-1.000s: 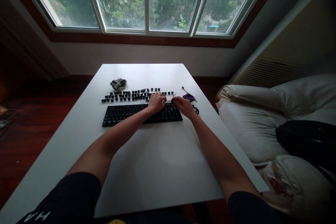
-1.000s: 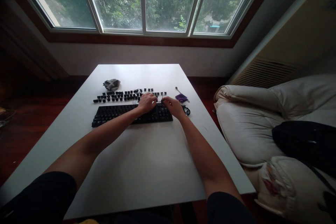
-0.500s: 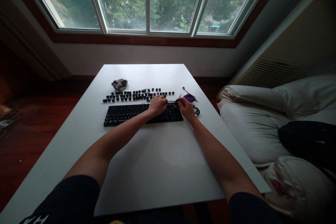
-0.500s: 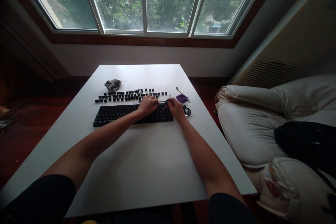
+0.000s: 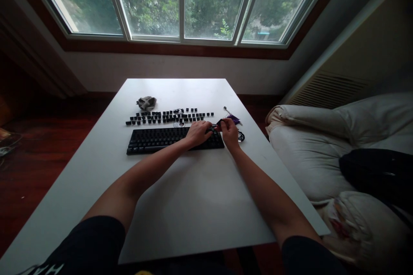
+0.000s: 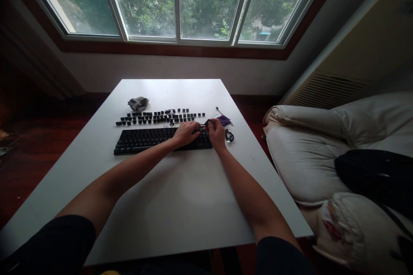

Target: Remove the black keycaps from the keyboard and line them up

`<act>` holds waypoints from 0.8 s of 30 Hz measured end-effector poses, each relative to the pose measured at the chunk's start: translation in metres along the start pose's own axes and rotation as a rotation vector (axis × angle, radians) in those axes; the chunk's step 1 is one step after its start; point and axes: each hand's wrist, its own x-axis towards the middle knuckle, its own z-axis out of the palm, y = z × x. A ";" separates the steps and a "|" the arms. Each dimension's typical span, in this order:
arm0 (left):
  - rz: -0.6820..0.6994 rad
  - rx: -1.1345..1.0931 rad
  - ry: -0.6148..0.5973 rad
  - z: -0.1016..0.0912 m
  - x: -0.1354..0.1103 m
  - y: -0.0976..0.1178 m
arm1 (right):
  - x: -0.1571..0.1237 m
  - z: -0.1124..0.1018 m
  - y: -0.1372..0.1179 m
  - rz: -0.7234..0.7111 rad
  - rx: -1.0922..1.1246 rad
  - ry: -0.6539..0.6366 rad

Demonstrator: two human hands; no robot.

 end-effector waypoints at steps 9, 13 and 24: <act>0.052 -0.149 0.010 -0.001 -0.006 0.002 | -0.007 0.005 -0.014 -0.043 -0.101 0.044; 0.089 -0.163 0.006 -0.001 -0.008 0.005 | -0.003 0.004 -0.011 0.024 -0.062 0.022; 0.194 -0.028 -0.019 -0.004 -0.005 0.006 | 0.002 0.003 -0.008 0.099 0.067 -0.004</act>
